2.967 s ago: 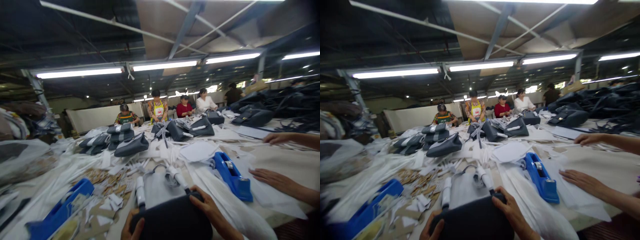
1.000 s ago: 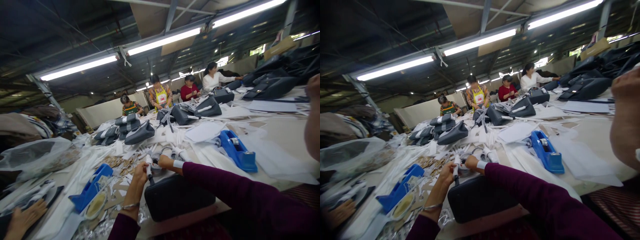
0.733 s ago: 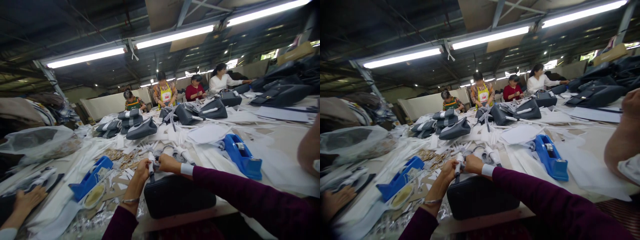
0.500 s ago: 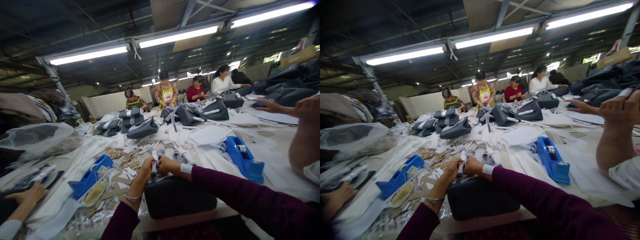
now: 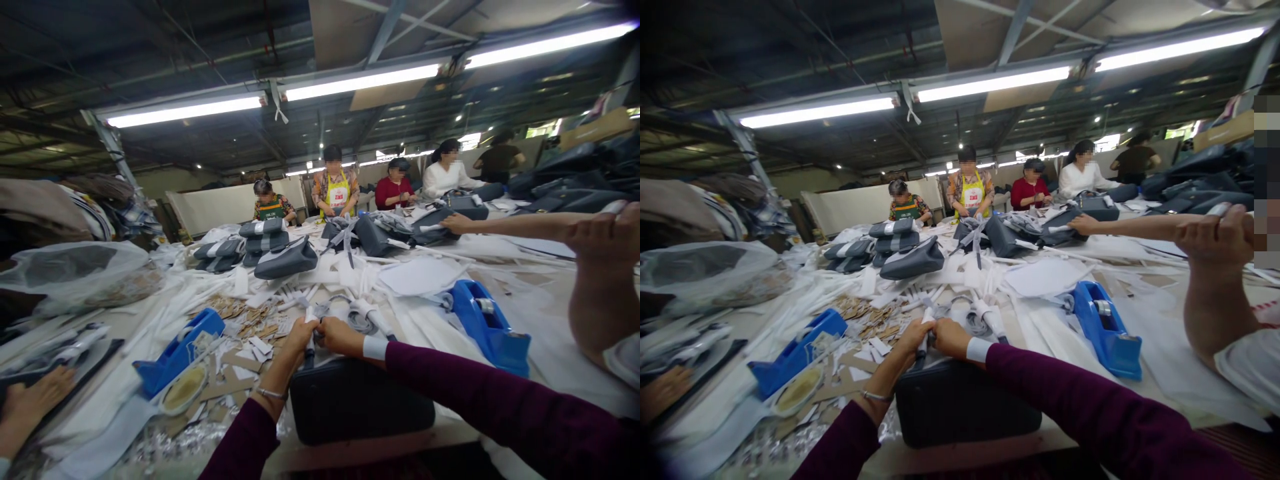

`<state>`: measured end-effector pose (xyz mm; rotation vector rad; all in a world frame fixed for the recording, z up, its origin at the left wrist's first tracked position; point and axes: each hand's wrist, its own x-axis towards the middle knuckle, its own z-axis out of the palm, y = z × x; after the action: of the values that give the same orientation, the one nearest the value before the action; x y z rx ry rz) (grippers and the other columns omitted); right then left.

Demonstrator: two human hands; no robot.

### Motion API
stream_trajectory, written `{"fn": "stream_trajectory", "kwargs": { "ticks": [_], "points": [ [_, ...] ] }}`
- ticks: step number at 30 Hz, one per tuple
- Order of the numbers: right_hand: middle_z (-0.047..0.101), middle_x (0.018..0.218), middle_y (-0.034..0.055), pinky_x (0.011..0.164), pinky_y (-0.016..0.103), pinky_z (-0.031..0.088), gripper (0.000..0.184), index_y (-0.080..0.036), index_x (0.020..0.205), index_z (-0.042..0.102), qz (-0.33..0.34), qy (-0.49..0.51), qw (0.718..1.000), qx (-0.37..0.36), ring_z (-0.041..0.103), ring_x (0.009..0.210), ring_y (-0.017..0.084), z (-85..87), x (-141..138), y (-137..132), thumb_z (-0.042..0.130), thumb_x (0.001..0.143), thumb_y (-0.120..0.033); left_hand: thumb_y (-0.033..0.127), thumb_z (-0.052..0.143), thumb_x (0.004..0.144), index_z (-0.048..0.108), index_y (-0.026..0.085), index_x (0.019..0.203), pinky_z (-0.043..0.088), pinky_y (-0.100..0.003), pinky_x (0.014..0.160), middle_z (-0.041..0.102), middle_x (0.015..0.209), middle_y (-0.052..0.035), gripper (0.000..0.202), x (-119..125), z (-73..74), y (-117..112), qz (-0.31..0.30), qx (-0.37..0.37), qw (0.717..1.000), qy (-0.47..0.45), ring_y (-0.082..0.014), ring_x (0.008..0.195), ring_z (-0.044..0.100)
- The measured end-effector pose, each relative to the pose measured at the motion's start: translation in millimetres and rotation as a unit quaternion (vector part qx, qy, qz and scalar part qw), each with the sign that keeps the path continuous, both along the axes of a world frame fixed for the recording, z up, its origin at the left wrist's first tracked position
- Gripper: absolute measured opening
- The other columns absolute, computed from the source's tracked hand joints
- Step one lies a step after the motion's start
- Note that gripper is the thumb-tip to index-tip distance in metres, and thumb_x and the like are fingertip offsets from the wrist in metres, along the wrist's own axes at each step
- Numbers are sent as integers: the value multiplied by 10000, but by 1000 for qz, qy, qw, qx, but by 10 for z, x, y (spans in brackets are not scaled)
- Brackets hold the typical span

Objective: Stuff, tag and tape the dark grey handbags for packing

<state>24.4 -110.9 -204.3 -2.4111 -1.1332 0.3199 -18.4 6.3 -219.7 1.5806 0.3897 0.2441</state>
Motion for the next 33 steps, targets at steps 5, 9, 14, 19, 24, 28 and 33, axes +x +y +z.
{"fn": "stream_trajectory", "kwargs": {
  "ticks": [5,9,14,19,24,28,33],
  "points": [
    [679,946,117,692,260,430,198,-117,885,686,41,-43,998,-23,628,859,226,-16,-28,-3,588,715,-83,157,586,568,527,138,544,320,-215,503,468,508,39,67,44,-93,57,17,11,1000,-1,-98,529,405],
    [681,971,131,680,272,420,190,-113,868,692,69,-60,995,-38,624,844,235,-41,-13,-5,603,703,-82,219,623,596,513,148,560,313,-209,483,456,495,47,136,69,-186,54,15,5,1000,10,-97,513,412],
    [693,977,124,690,275,430,197,-131,895,700,98,-85,989,-65,628,856,237,-47,-14,-17,627,714,-108,269,623,646,530,144,648,330,-207,477,475,527,45,156,43,-207,35,5,12,999,32,-96,500,431],
    [649,1090,219,717,328,453,360,-55,1138,614,100,-101,985,-93,646,890,284,62,-64,-54,507,797,-102,331,631,700,571,126,736,405,-236,556,551,598,6,217,17,-168,93,6,58,997,54,-140,578,518],
    [647,1110,170,797,312,438,336,-129,1184,591,114,-75,989,-63,630,979,262,265,-117,-440,450,882,-175,357,629,748,608,123,918,436,-315,855,631,877,-76,290,-67,-66,227,50,149,986,46,-250,972,572],
    [667,1079,139,833,312,429,365,-161,1169,608,89,-22,996,-19,622,992,250,375,-227,-880,397,949,-362,343,488,874,569,122,1140,324,-390,1044,551,1164,-136,355,-399,215,143,6,399,914,-78,-257,1173,463],
    [678,1059,79,829,309,425,327,-227,1158,622,111,-27,993,-25,621,967,229,388,-369,-1143,461,931,-398,490,590,826,523,240,1228,419,-324,944,589,1178,-64,478,-856,502,-207,-279,463,838,-77,-221,1089,538]
  ]
}}
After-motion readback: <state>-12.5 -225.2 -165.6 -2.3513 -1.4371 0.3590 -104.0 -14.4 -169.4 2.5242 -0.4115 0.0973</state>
